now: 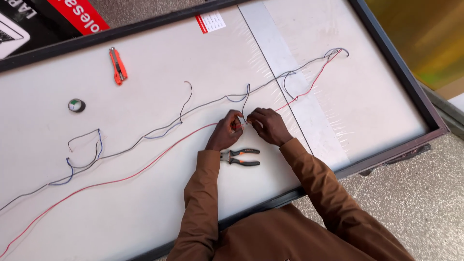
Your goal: Connecting electrical wires on a sign panel by stripping insulation and twisting ends together using pliers.
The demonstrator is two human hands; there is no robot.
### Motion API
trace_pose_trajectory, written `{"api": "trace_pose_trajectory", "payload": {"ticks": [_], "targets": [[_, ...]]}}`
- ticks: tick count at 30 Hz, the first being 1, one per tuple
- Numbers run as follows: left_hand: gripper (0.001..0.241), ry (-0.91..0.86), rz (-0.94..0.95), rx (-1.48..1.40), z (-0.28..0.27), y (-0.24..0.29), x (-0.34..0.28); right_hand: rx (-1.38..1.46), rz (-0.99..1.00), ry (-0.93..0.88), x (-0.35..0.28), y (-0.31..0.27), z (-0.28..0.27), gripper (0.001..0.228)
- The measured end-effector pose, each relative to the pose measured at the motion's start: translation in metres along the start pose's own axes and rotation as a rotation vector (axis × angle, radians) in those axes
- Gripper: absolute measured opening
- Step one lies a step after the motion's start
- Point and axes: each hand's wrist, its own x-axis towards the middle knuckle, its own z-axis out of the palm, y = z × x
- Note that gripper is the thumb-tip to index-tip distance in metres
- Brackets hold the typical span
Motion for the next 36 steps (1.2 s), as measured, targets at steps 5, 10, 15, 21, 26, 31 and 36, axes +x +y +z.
{"api": "trace_pose_trajectory", "payload": {"ticks": [5,10,15,21,26,31,36], "targets": [[0.045,0.068,0.042,-0.016,0.002,0.013,-0.002,0.042,0.054,-0.060,0.006,-0.009,-0.004,0.008],[0.044,0.109,0.045,-0.032,0.013,0.021,-0.003,0.114,0.142,-0.109,0.010,-0.017,-0.008,0.008],[0.040,0.176,0.079,0.009,0.010,0.035,-0.002,0.424,0.325,-0.060,0.010,0.007,0.011,0.011],[0.026,0.257,0.244,0.230,0.011,0.049,-0.001,0.533,0.406,0.040,0.016,-0.007,0.006,0.009],[0.021,0.268,0.314,0.273,0.014,0.028,0.003,0.532,0.455,0.037,0.009,0.007,0.022,0.010],[0.016,0.289,0.380,0.329,0.016,0.016,0.006,0.583,0.534,0.036,0.012,-0.002,0.016,0.014],[0.012,0.280,0.413,0.302,0.015,0.016,0.006,0.605,0.573,0.023,0.012,-0.001,0.020,0.016]]}}
